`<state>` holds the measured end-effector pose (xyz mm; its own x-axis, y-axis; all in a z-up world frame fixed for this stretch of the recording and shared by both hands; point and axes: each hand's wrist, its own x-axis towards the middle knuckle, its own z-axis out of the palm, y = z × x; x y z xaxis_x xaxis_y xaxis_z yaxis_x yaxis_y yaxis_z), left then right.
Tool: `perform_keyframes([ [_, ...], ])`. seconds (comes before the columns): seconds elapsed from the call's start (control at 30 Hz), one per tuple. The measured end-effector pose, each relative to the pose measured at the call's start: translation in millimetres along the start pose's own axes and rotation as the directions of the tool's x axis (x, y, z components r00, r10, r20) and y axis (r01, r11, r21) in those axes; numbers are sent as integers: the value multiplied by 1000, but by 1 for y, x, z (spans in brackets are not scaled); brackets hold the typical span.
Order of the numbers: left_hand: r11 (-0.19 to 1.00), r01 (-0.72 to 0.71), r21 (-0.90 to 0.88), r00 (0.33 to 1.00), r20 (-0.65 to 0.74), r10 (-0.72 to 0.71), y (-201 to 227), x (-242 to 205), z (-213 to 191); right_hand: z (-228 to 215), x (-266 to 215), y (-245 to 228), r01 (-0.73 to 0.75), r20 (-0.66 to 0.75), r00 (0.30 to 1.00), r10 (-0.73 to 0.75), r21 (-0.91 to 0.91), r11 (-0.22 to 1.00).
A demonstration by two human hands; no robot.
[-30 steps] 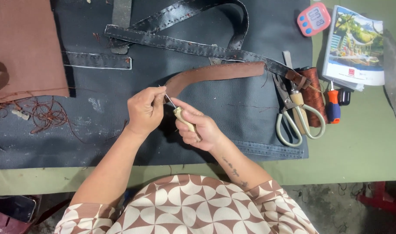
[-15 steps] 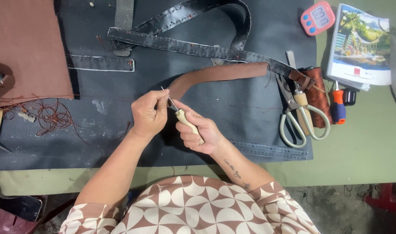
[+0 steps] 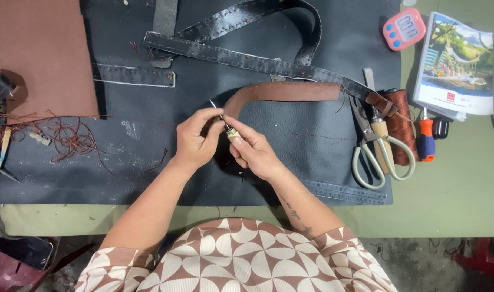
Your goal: Using a leather awl to manipulate thread and prepare leather strips on a workbench.
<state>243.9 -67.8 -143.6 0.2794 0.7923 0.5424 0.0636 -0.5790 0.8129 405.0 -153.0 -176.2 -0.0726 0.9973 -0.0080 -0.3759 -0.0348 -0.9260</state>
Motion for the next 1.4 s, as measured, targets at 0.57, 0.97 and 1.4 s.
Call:
perform_keyframes([
  [0.57, 944, 308, -116, 941, 185, -284, -20, 18, -42, -2, -1, -11, 45, -2, 999, -48, -273, 961],
  [0.97, 981, 185, 60, 983, -8, -185, -19, 24, -51, 4, 1, -13, -25, -129, 991, -27, -383, 923],
  [1.4, 939, -206, 276, 975, -29, 222, -8, 15, -11, 9, 7, 0, 40, -231, 964, -134, -371, 928],
])
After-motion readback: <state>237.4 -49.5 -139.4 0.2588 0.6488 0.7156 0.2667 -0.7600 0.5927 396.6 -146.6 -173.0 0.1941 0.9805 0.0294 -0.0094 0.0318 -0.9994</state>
